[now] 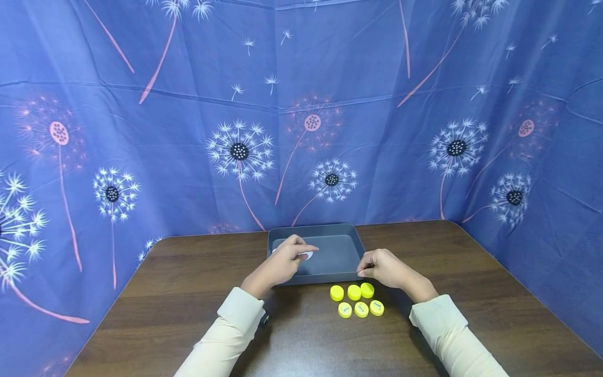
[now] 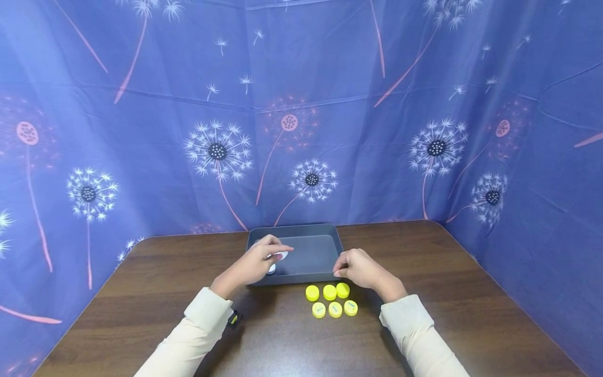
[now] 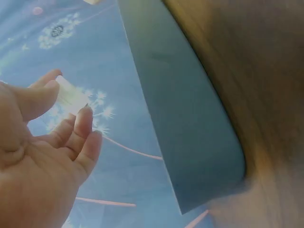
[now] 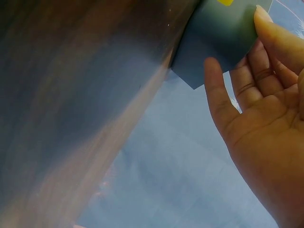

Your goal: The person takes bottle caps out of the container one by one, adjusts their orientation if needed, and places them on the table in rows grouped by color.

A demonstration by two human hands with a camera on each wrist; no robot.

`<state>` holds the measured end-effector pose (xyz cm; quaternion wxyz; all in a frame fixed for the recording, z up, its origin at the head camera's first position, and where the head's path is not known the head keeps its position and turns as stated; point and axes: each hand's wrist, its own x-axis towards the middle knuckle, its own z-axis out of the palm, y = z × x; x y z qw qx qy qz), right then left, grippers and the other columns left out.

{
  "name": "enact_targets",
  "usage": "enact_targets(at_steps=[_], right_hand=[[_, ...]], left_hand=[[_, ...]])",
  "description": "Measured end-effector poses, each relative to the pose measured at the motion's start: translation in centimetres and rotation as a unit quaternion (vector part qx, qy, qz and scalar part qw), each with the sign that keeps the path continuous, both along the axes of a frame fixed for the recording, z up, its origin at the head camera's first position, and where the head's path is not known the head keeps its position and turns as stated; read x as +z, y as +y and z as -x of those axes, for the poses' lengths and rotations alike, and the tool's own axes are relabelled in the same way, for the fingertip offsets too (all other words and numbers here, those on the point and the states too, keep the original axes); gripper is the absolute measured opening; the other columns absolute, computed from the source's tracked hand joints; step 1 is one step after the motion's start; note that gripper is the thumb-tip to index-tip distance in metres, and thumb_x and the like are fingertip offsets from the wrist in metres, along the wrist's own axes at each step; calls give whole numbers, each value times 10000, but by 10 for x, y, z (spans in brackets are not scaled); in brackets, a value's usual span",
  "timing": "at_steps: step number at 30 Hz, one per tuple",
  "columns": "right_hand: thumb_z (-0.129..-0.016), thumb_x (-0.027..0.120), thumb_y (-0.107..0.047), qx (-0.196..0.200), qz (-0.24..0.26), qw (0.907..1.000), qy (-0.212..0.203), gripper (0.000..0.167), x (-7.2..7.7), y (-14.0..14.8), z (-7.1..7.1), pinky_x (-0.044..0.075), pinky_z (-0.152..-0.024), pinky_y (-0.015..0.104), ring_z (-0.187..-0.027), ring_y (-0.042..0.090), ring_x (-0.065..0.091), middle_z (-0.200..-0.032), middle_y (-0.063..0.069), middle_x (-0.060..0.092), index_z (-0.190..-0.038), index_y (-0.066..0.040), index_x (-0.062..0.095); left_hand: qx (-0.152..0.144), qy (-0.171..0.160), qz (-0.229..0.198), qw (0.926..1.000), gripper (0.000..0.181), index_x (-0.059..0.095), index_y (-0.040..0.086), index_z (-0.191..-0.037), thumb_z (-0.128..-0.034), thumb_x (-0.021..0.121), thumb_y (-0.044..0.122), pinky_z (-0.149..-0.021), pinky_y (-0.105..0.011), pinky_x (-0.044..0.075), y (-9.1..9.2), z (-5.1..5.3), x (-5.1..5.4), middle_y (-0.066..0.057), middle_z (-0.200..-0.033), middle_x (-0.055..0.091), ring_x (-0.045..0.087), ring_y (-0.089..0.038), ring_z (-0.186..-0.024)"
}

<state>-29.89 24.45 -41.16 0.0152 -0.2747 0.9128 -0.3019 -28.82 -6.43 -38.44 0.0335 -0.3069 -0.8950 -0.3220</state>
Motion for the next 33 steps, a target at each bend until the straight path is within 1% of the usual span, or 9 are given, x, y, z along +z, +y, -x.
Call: enact_targets(at_steps=[3, 8, 13, 15, 20, 22, 25, 29, 33], right_hand=[[-867, 736, -50, -16, 1, 10000, -5, 72, 0, 0, 0, 517, -683, 262, -780, 87, 621, -823, -89, 680, -864, -106, 781], [-870, 731, -39, -26, 20, 10000, -40, 82, 0, 0, 1, 515, -678, 265, -770, 92, 616, -818, -68, 678, -856, -104, 779], [-870, 732, -34, -5, 40, 10000, -38, 92, -1, 1, 2, 513, -668, 264, -759, 90, 607, -811, -75, 669, -850, -112, 776], [-870, 733, -35, -4, 30, 10000, -26, 95, -1, 1, 1, 514, -672, 263, -762, 87, 608, -812, -84, 668, -851, -118, 776], [-863, 739, -32, -3, 22, 10000, 16, 88, 0, -1, -1, 517, -681, 262, -764, 84, 613, -811, -83, 674, -853, -112, 776], [-859, 742, -28, -22, 33, 10000, 16, 84, 1, -2, -2, 517, -680, 261, -762, 83, 613, -809, -80, 676, -852, -105, 777], [-857, 743, -27, -36, 22, 10000, 13, 79, 1, -2, -2, 516, -678, 260, -759, 83, 612, -806, -82, 675, -853, -99, 777], [-864, 738, -30, -30, -3, 10000, -22, 87, 0, -1, 0, 516, -682, 262, -764, 85, 609, -808, -90, 671, -858, -106, 778], [-866, 734, -24, -1, -19, 10000, 9, 92, 0, -1, 0, 518, -686, 267, -766, 90, 609, -809, -90, 671, -860, -105, 778]], left_hand=[[-56, 23, -20, 10000, 316, 687, 176, -1271, -1019, 535, 61, -748, -265, 462, -1, -8, 1, 20, -1072, 512, 481, -131, -906], [-161, -36, -252, 9995, 248, 716, 154, -1182, -977, 614, 56, -778, -267, 487, -2, -15, -5, 26, -1062, 543, 517, -120, -905], [-345, -295, -459, 9979, 217, 691, 136, -1109, -926, 675, 21, -743, -260, 500, -2, -18, -12, 29, -1019, 566, 561, -112, -875], [-369, -387, -561, 9970, 200, 675, 125, -1059, -903, 697, 3, -742, -256, 513, -1, -19, -14, 33, -992, 582, 586, -111, -872], [-467, -424, -671, 9958, 185, 620, 89, -913, -846, 744, -31, -760, -269, 528, 3, -20, -16, 20, -917, 623, 614, -129, -858], [-498, -432, -570, 9962, 192, 609, 87, -879, -835, 758, -26, -753, -264, 525, 4, -21, -16, 20, -894, 622, 612, -130, -841], [-543, -287, -247, 9978, 201, 606, 91, -844, -818, 782, -4, -728, -240, 510, 5, -22, -18, 27, -861, 609, 595, -121, -805], [-525, 94, 291, 9982, 230, 614, 112, -800, -778, 832, 43, -662, -202, 466, 6, -23, -22, 47, -800, 576, 530, -78, -733], [-509, 466, 786, 9945, 247, 622, 123, -770, -749, 865, 84, -601, -182, 429, 8, -25, -25, 55, -752, 552, 470, -41, -675]])
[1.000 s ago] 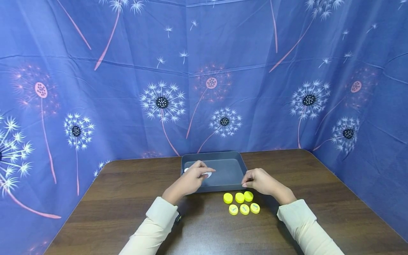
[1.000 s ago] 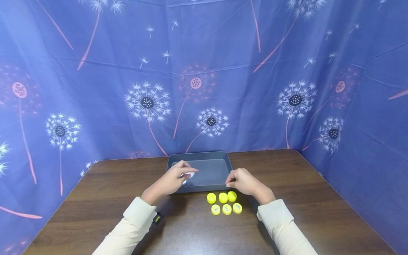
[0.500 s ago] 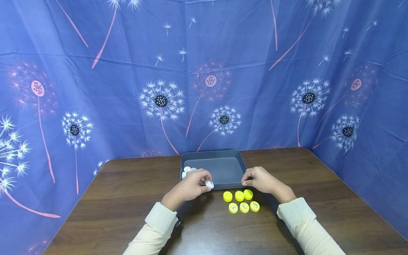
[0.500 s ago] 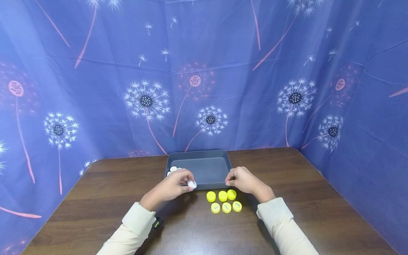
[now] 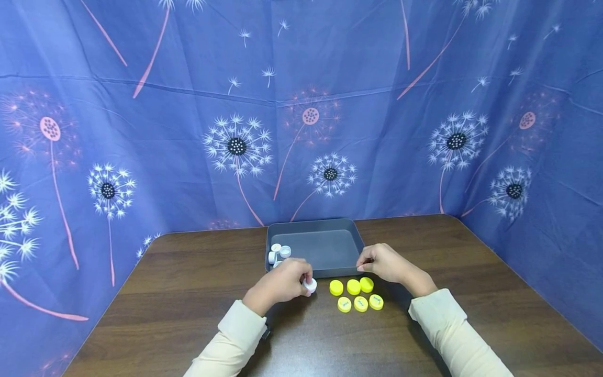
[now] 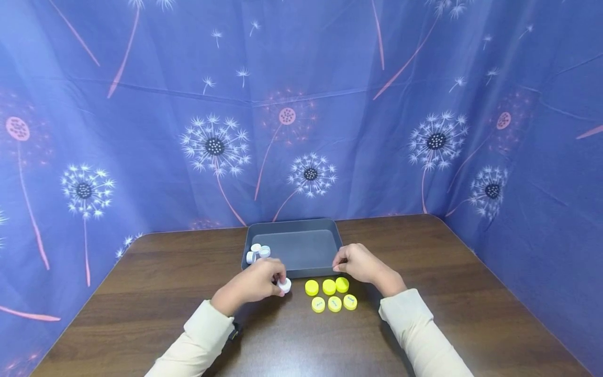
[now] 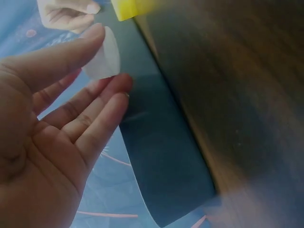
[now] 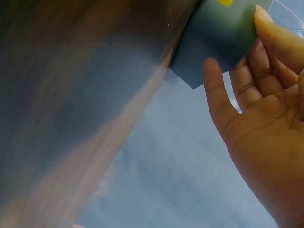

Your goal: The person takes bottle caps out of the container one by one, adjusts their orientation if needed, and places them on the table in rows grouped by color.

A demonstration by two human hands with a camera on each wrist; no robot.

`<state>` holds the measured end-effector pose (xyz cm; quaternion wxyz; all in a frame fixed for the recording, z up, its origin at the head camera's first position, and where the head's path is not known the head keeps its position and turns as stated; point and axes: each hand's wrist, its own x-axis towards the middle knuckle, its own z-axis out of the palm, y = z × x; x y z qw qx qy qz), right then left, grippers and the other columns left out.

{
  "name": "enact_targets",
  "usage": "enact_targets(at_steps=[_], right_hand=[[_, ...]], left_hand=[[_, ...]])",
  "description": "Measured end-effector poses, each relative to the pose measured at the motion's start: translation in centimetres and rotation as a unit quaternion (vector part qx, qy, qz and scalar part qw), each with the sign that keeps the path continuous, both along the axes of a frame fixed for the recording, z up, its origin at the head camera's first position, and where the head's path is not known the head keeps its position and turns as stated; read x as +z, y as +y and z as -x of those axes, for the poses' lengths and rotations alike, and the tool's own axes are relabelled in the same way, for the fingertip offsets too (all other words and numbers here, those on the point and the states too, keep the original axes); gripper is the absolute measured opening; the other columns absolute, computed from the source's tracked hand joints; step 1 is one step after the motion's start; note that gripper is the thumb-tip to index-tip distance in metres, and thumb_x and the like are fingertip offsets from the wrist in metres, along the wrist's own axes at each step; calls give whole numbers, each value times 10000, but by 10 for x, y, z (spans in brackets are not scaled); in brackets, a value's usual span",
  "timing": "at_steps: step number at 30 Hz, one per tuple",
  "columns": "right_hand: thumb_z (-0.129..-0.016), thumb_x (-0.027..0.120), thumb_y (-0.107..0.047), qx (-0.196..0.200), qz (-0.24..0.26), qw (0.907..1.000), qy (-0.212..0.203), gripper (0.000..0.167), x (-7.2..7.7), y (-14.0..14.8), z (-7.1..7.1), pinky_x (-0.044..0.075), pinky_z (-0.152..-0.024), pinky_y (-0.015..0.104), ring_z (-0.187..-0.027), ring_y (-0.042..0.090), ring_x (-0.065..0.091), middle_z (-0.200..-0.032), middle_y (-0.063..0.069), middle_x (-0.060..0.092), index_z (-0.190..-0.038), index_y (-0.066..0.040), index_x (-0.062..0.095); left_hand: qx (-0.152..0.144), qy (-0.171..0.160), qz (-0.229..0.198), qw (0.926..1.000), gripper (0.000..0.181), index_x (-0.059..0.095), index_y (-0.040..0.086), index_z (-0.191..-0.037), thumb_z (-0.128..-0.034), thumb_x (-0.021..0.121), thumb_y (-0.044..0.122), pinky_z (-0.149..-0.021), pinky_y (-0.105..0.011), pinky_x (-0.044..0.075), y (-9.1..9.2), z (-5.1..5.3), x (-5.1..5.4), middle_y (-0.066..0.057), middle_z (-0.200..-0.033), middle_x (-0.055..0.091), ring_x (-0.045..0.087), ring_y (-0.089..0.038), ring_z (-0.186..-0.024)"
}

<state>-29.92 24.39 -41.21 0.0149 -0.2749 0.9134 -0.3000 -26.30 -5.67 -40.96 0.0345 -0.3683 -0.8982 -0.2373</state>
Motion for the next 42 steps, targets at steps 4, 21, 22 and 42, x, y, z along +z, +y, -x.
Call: enact_targets(at_steps=[4, 21, 22, 42], right_hand=[[-862, 737, -20, -33, -36, 10000, 39, 95, 1, -1, -1, 520, -688, 266, -760, 91, 610, -805, -82, 674, -855, -105, 777], [-865, 737, -29, -15, -71, 9999, 77, 90, 2, 0, -4, 519, -687, 260, -759, 78, 608, -811, -90, 672, -862, -110, 778], [-865, 737, -31, -8, -71, 9999, 72, 90, 2, 0, -4, 520, -686, 261, -759, 79, 608, -811, -91, 672, -862, -111, 778], [-857, 743, -27, 56, -1, 9999, 106, 89, 3, -1, -4, 521, -685, 260, -759, 76, 610, -810, -82, 679, -862, -108, 780]], left_hand=[[-10, 273, 386, 9989, 240, 634, 130, -757, -739, 871, 93, -601, -171, 431, 2, -2, -3, 74, -742, 563, 473, -31, -663], [195, 476, 855, 9950, 147, 701, 129, -741, -799, 764, 10, -654, -193, 466, 6, -7, -6, 81, -741, 625, 506, -51, -692], [205, 441, 855, 9951, 149, 703, 129, -747, -797, 759, 0, -655, -193, 465, 6, -7, -5, 79, -745, 629, 506, -52, -693], [439, -378, 149, 9982, 93, 742, 112, -847, -837, 805, 180, -591, -222, 469, -9, -7, 20, 101, -734, 647, 554, -41, -658]])
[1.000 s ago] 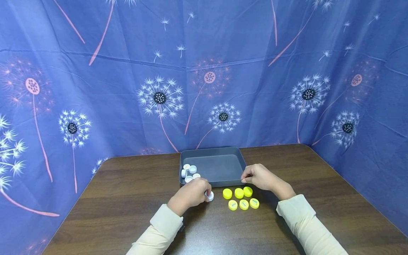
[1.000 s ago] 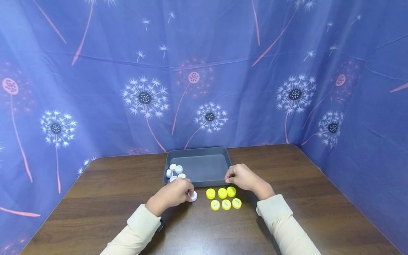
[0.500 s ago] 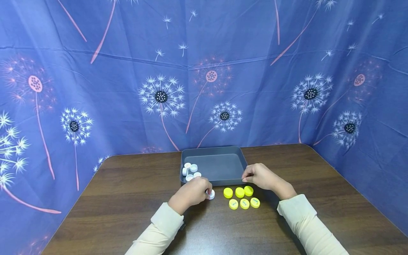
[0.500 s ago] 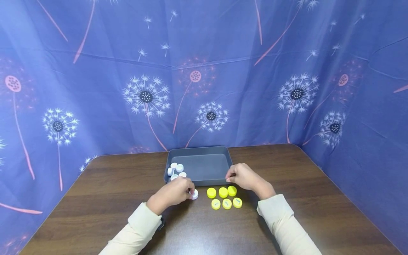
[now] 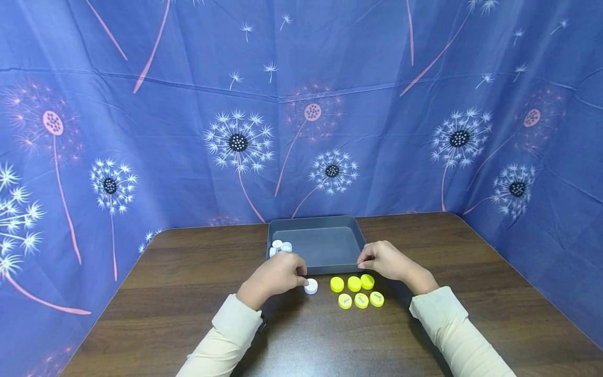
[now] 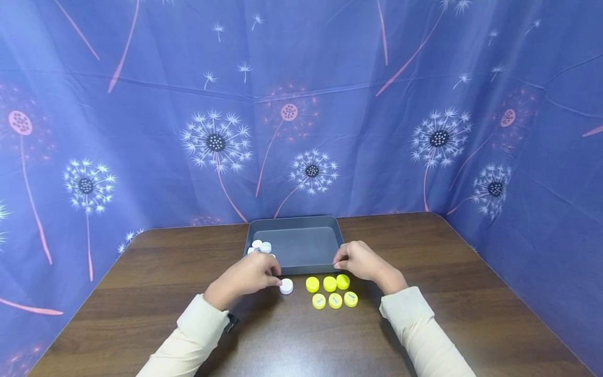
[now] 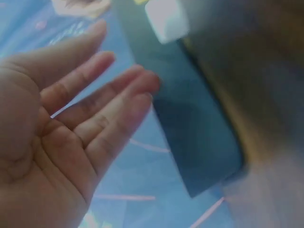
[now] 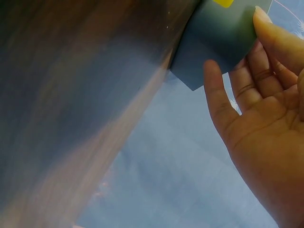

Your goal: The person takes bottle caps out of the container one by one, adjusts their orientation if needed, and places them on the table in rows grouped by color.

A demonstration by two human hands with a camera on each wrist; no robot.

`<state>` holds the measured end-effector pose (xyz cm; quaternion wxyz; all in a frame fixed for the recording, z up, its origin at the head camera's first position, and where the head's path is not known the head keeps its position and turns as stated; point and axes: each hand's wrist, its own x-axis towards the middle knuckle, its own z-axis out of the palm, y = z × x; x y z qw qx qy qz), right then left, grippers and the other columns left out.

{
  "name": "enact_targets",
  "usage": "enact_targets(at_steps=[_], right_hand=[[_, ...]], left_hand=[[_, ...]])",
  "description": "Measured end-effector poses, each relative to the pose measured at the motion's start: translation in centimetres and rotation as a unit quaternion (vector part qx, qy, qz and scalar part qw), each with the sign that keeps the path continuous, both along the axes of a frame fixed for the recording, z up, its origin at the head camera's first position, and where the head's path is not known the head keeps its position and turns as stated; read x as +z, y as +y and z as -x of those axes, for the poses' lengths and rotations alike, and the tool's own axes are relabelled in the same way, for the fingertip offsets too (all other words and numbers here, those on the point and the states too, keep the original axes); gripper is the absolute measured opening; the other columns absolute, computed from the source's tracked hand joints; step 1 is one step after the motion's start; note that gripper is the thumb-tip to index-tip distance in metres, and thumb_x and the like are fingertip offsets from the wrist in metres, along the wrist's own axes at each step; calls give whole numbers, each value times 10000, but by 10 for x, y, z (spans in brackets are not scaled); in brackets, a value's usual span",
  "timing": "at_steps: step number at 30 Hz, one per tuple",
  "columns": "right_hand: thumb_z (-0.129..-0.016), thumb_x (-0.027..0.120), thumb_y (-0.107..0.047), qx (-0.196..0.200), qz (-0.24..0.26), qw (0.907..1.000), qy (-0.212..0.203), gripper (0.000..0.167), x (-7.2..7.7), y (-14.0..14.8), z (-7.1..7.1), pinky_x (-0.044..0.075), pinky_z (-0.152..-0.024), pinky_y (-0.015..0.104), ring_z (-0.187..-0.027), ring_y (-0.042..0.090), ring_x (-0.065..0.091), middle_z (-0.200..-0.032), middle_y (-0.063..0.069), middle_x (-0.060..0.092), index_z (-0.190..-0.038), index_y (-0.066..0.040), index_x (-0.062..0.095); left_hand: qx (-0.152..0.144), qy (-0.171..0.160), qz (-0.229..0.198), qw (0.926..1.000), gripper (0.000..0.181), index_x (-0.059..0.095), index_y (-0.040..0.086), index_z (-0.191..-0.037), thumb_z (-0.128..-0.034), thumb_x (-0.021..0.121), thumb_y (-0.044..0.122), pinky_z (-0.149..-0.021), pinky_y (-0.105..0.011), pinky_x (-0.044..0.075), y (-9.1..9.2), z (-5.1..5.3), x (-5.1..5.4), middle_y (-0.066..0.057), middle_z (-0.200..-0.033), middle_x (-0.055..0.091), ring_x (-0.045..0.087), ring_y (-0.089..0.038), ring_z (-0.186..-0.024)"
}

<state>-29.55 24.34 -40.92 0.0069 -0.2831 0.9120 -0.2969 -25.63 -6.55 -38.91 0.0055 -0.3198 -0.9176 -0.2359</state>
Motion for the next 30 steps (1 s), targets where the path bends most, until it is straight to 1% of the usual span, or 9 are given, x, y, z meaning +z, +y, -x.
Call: enact_targets(at_steps=[3, 5, 7, 9, 13, 18, 20, 25, 30], right_hand=[[-858, 742, -26, -7, 17, 10000, -51, 97, 0, 0, 1, 523, -689, 261, -762, 79, 613, -814, -78, 683, -863, -115, 781], [-860, 741, -29, -12, 4, 10000, -74, 100, -1, 0, 1, 523, -692, 261, -766, 80, 615, -818, -78, 686, -863, -120, 782], [-860, 741, -29, -5, -7, 10000, -77, 96, -1, -1, 2, 522, -691, 262, -767, 81, 616, -820, -74, 688, -866, -116, 783], [-859, 743, -31, -38, -22, 10000, -87, 95, -2, 0, 3, 521, -691, 259, -766, 78, 614, -817, -79, 686, -865, -117, 783], [-860, 743, -36, -44, -22, 9999, -91, 84, -2, 1, 3, 522, -687, 259, -764, 81, 617, -814, -86, 683, -869, -109, 784], [-864, 739, -45, -2, 7, 10000, -71, 72, -2, 2, 4, 522, -685, 262, -777, 95, 625, -818, -90, 684, -876, -100, 785], [-863, 740, -44, -28, 30, 9999, -111, 72, -2, 2, 4, 522, -688, 265, -784, 103, 627, -818, -89, 684, -875, -98, 785], [-865, 737, -45, -46, 46, 9998, -187, 74, -2, 1, 2, 520, -692, 270, -792, 113, 628, -821, -83, 685, -876, -99, 786], [-868, 734, -48, -4, 38, 9999, -141, 81, -1, 0, 3, 521, -696, 266, -792, 91, 626, -827, -91, 686, -870, -110, 785]], left_hand=[[-101, -319, -1061, 9938, 183, 754, 104, -984, -841, 802, 208, -729, -318, 535, -11, 3, 12, 47, -899, 720, 655, -116, -829], [-181, -472, -1854, 9814, 257, 744, 113, -1077, -846, 799, 212, -827, -408, 543, -18, 7, 18, 13, -1032, 731, 670, -171, -976], [-161, -403, -2374, 9704, 312, 731, 140, -1141, -849, 798, 226, -897, -456, 519, -24, 13, 22, 17, -1134, 714, 641, -188, -1085], [-62, -305, -2652, 9637, 350, 715, 148, -1190, -857, 792, 221, -934, -451, 505, -27, 22, 22, 17, -1196, 697, 618, -179, -1138], [264, -295, -2903, 9561, 423, 682, 105, -1248, -853, 797, 203, -982, -438, 475, -31, 43, 18, -40, -1250, 682, 602, -198, -1186], [641, -909, -3343, 9359, 457, 668, 36, -1255, -846, 803, 192, -1024, -481, 438, -35, 68, 8, -92, -1251, 679, 581, -276, -1223], [782, -1105, -3403, 9305, 449, 672, 27, -1244, -847, 802, 190, -1022, -477, 445, -35, 76, 3, -85, -1232, 688, 584, -290, -1220], [1074, -1267, -3195, 9329, 414, 692, 24, -1211, -839, 807, 166, -990, -447, 476, -36, 90, -11, -91, -1195, 706, 599, -324, -1208], [1230, -1247, -2973, 9386, 355, 724, 56, -1167, -843, 804, 177, -1004, -444, 468, -35, 96, -19, -109, -1186, 709, 608, -293, -1201]])
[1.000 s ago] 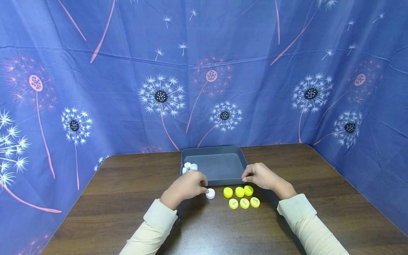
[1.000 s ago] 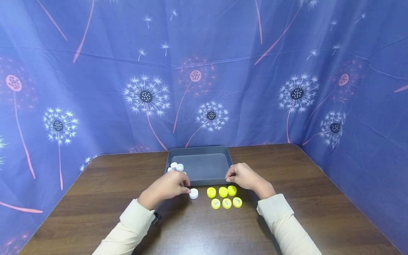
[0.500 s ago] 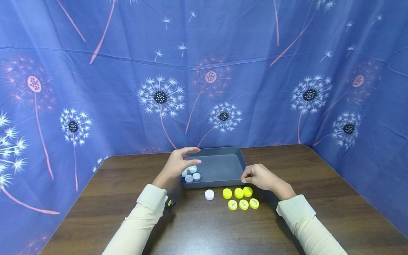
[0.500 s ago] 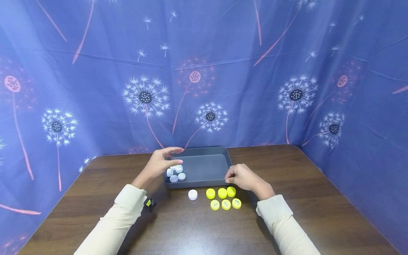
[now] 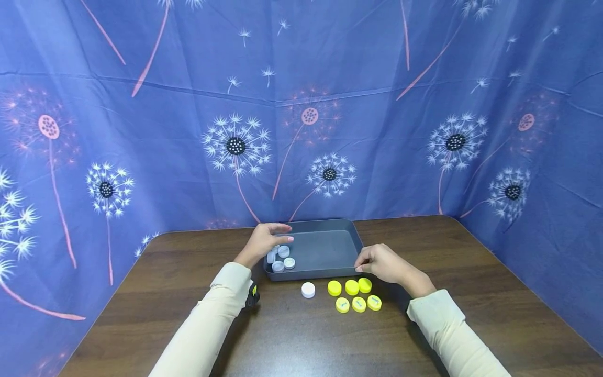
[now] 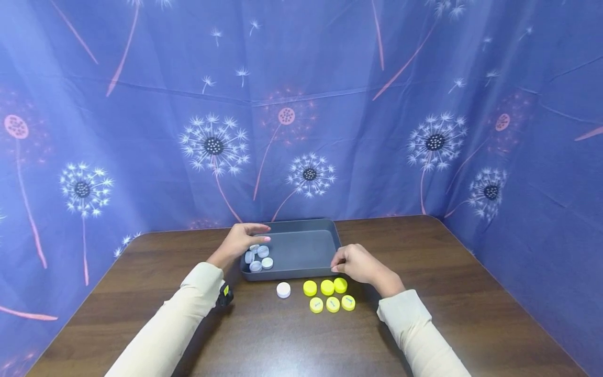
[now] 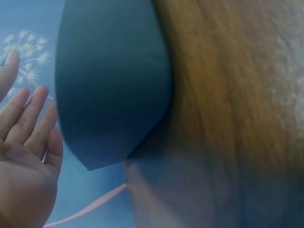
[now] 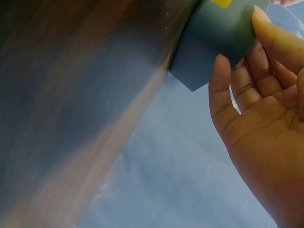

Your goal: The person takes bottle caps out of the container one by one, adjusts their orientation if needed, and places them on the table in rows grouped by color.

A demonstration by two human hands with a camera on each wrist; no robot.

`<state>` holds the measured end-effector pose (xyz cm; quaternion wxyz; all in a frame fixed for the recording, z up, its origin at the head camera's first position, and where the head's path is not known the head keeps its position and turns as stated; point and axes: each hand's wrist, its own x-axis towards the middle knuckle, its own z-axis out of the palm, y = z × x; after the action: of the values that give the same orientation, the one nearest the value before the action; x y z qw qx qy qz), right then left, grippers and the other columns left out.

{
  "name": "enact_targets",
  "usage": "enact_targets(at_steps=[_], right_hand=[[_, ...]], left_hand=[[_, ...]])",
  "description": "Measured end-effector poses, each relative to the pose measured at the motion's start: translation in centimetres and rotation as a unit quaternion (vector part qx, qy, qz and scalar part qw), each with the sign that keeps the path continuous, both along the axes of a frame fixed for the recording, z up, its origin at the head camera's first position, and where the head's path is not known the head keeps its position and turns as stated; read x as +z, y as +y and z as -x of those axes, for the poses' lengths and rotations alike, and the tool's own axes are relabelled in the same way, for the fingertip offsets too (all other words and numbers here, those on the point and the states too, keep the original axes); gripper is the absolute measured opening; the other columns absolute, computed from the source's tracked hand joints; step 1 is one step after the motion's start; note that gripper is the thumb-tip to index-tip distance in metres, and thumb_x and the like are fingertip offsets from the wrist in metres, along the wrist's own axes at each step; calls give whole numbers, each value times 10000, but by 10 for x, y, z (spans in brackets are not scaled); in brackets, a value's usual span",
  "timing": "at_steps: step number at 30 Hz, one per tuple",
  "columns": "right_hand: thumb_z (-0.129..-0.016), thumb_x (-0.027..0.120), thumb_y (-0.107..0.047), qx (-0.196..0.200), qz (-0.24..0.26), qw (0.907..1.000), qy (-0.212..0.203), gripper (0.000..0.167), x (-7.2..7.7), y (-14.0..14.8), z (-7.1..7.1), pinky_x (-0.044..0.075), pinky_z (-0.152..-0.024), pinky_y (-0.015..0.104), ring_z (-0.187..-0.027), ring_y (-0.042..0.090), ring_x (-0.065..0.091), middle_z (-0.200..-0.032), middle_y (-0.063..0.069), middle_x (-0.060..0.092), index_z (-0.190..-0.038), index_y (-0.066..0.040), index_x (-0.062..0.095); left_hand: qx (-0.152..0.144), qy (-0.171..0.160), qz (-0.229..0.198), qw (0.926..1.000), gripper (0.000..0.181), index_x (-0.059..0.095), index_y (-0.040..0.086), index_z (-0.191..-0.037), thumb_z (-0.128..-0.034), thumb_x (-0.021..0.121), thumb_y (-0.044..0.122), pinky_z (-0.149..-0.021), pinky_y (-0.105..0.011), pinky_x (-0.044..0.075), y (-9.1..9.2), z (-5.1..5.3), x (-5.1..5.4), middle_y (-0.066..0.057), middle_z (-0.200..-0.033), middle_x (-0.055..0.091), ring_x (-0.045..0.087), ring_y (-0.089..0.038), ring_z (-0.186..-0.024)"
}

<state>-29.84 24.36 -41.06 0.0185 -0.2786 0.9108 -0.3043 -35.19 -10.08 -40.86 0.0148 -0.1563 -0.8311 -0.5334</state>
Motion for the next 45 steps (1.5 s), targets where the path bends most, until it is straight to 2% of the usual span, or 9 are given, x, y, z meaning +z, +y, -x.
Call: enact_targets(at_steps=[3, 6, 12, 21, 28, 32, 37, 45], right_hand=[[-870, 734, -56, 45, 4, 10000, 28, 79, -1, 0, 1, 519, -692, 263, -784, 76, 622, -828, -98, 687, -868, -117, 784], [-870, 736, -61, 62, 1, 10000, 52, 77, -2, 1, 1, 516, -680, 261, -771, 68, 617, -824, -98, 683, -866, -122, 783], [-870, 739, -63, 51, -23, 10000, 83, 78, -2, 2, -1, 518, -672, 256, -761, 60, 613, -826, -94, 677, -867, -129, 780], [-860, 751, -61, 30, -62, 9999, 111, 69, 0, 0, -1, 518, -674, 252, -755, 61, 609, -812, -106, 672, -858, -123, 781], [-854, 754, -49, 60, 28, 9999, 149, 76, 0, 0, -3, 518, -671, 251, -748, 60, 605, -807, -92, 678, -846, -120, 780], [-856, 753, -48, 80, 48, 9998, 172, 77, 0, 0, -3, 516, -668, 248, -746, 59, 605, -806, -85, 683, -843, -118, 781], [-862, 747, -42, 49, 25, 9998, 196, 87, 1, -1, -2, 515, -670, 246, -743, 60, 603, -802, -88, 678, -842, -120, 780], [-875, 738, -51, 101, 3, 9997, 240, 98, -1, 0, -1, 513, -671, 250, -753, 56, 604, -812, -98, 671, -839, -134, 774]], left_hand=[[77, 71, 316, 9994, 328, 734, 65, -1150, -846, 800, 169, -1017, -451, 456, 2, 2, -3, -118, -1177, 711, 609, -271, -1196], [91, 118, 627, 9979, 330, 726, 41, -1157, -850, 793, 143, -979, -447, 485, 3, 4, -7, -132, -1166, 713, 626, -277, -1166], [-155, 22, 857, 9962, 359, 693, -26, -1187, -850, 775, 70, -918, -416, 528, 5, 7, -12, -164, -1179, 700, 642, -290, -1133], [-245, -34, 1252, 9918, 326, 712, -16, -1157, -845, 773, 59, -928, -430, 522, 2, 6, -15, -129, -1120, 724, 660, -273, -1088], [-341, -94, 1969, 9798, 326, 717, 25, -1174, -849, 736, 2, -990, -442, 487, 0, 6, -16, -82, -1140, 719, 625, -284, -1160], [-392, 8, 2237, 9739, 359, 718, 19, -1168, -819, 732, -65, -978, -427, 497, 1, 5, -16, -88, -1138, 721, 637, -284, -1138], [-482, 239, 2583, 9646, 371, 723, 19, -1157, -799, 749, -73, -957, -413, 511, 1, 6, -16, -93, -1136, 723, 650, -274, -1115], [-491, 295, 2892, 9556, 330, 751, 53, -1103, -793, 764, -62, -941, -412, 520, 2, 6, -18, -85, -1128, 726, 650, -261, -1116]])
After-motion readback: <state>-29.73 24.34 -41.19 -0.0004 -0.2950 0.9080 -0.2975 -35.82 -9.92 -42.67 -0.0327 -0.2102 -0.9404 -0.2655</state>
